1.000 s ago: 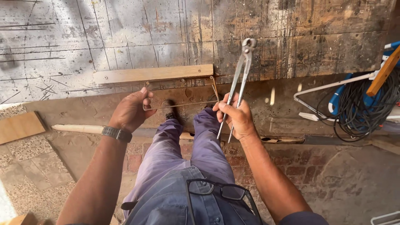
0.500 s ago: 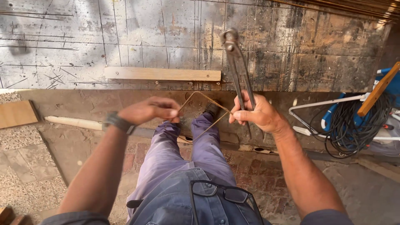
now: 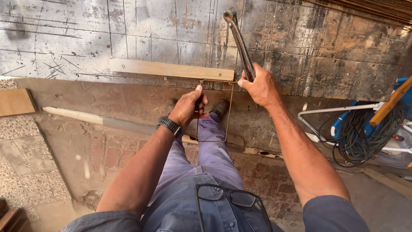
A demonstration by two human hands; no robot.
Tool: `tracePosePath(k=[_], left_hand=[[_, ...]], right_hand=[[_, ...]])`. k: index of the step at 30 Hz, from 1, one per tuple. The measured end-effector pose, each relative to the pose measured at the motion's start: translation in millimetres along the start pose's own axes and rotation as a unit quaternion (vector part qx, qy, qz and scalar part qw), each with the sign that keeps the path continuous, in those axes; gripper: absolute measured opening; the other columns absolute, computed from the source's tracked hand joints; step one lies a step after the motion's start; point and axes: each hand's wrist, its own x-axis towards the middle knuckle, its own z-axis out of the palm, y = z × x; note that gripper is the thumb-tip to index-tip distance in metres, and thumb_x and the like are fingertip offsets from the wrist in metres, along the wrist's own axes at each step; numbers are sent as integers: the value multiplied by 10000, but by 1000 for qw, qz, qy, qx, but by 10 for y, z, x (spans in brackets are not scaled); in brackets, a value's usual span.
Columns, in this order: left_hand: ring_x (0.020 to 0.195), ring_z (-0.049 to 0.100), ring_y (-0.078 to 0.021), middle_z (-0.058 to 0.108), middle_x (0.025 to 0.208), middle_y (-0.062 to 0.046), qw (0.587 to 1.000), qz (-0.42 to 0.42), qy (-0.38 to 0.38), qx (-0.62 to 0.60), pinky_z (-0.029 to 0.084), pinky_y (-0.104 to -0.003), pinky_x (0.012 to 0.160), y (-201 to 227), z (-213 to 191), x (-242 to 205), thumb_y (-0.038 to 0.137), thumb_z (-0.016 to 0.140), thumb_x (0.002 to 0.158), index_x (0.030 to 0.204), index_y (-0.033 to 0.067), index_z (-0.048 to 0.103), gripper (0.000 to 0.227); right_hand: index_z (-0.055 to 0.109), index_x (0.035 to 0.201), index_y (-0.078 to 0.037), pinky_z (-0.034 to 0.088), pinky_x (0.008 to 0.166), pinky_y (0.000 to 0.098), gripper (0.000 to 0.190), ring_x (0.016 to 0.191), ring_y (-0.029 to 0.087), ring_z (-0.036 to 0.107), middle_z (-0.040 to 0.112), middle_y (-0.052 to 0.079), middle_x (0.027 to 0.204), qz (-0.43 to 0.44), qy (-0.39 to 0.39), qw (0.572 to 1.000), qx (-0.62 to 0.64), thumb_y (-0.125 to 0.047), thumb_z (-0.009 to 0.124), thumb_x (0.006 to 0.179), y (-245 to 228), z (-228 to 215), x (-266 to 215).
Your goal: The person uses a manual bending tool to bend thin metal rods into rectangular shapes. They repeatedly insert the rods into the tool, squeeze the handles to form the shape, and place the finished pieces on a wooden workbench.
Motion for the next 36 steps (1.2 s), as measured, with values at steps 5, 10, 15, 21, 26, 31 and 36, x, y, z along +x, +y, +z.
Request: tracePosePath(k=[5,10,15,21,26,31,36], left_hand=[[566,553,-157,426,651,-54,999,36,29,3,669,-431,633,-85,-2,100,561,555,985,819,10,632,580],[564,538,-157,414,653,-41,998,22,57,15,668,-415,605,83,38,-70,551,518,1002,803,32,621,566],[555,505,-136,403,650,-20,999,-29,41,-2,670,-418,632,54,33,43,525,482,1009,801,55,590,526],[596,588,-151,554,686,-59,997,-24,72,-9,652,-450,662,29,58,98,466,476,1023,895,66,663,460],[600,595,-143,605,701,-52,996,-24,84,-8,633,-444,682,23,95,96,457,470,1028,929,72,675,448],[603,604,-143,653,726,-62,994,-28,104,-4,621,-410,668,4,129,119,464,460,1033,953,81,676,446],[582,615,-137,721,788,-94,993,-43,113,-8,615,-406,668,5,139,138,475,475,1034,998,76,693,456]], right_hand=[[671,921,-173,515,711,350,186,788,239,681,696,55,810,-16,22,1000,-3,-169,814,802,127,113,45],[672,931,-165,517,758,408,181,848,337,681,674,130,817,-11,43,999,-15,-183,796,800,44,208,21],[650,920,-93,505,787,462,186,869,414,646,631,190,803,-80,51,994,-57,-124,807,825,20,162,-7],[657,1006,-117,506,733,362,164,794,253,604,623,100,814,-26,45,998,-34,-274,701,1003,297,62,-141],[656,1097,-52,483,644,389,283,700,269,605,655,187,804,27,-57,998,31,-327,610,1048,515,-569,-752],[459,1446,77,580,741,416,567,851,320,676,692,299,980,148,-256,939,177,-308,477,1030,603,-868,-970],[583,1428,-102,592,754,351,517,946,289,692,778,257,1048,173,-361,901,166,-331,563,965,883,-868,-796]])
